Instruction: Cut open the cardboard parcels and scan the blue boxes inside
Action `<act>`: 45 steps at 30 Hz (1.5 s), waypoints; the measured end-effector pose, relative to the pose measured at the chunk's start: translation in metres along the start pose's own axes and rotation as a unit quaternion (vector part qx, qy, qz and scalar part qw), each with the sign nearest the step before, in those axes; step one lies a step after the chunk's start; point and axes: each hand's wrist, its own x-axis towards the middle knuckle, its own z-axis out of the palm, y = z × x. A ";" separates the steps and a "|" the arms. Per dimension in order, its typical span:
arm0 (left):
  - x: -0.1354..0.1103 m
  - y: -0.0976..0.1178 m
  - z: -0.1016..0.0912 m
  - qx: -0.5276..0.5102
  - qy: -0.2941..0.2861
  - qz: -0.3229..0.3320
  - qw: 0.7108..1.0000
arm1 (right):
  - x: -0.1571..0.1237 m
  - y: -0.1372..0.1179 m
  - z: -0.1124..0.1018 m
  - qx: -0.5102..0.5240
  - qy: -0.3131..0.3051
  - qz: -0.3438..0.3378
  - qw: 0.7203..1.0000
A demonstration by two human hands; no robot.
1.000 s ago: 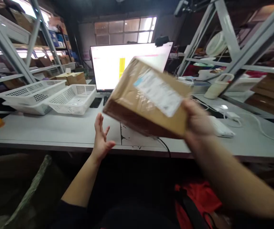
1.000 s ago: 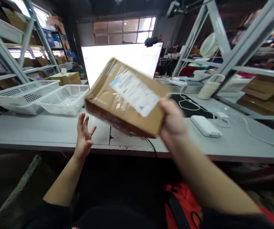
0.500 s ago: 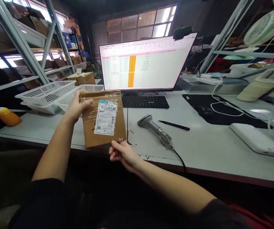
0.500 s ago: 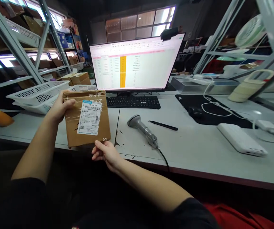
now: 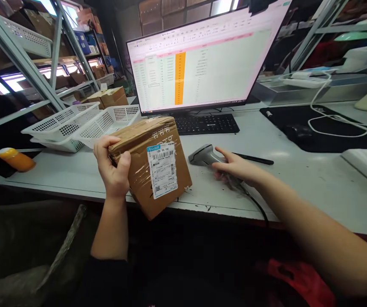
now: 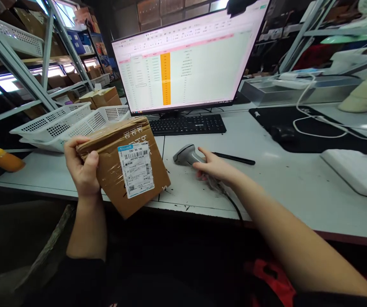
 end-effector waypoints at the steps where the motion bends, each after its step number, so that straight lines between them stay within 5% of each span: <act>1: -0.006 0.004 0.003 0.000 0.028 0.016 0.999 | -0.008 -0.004 0.001 0.039 0.013 0.001 0.999; 5: -0.020 0.016 0.020 0.021 0.070 0.094 0.993 | -0.068 -0.014 0.005 0.181 0.072 -0.107 0.975; 11: -0.024 0.023 0.040 0.052 0.046 0.140 0.988 | -0.144 0.000 0.027 0.262 0.015 -0.165 0.951; 23: -0.022 0.020 0.041 0.048 0.056 0.114 0.991 | -0.169 0.022 0.038 0.243 0.030 -0.198 0.949; 27: -0.022 0.020 0.040 0.052 0.049 0.113 0.991 | -0.137 0.015 0.019 0.192 0.034 -0.176 0.965; 32: -0.025 0.020 0.038 0.042 0.042 0.119 0.991 | -0.047 0.009 -0.004 -0.038 0.064 -0.114 0.991; 35: -0.029 0.020 0.035 0.037 0.031 0.126 0.991 | -0.007 0.015 -0.010 -0.070 0.023 -0.072 0.995; 40: -0.033 0.019 0.033 0.037 0.024 0.126 0.991 | 0.012 0.028 -0.022 -0.100 -0.012 -0.123 0.987; 45: -0.029 0.015 0.031 0.031 0.025 0.102 0.994 | 0.028 0.036 -0.047 -0.175 0.066 -0.154 0.970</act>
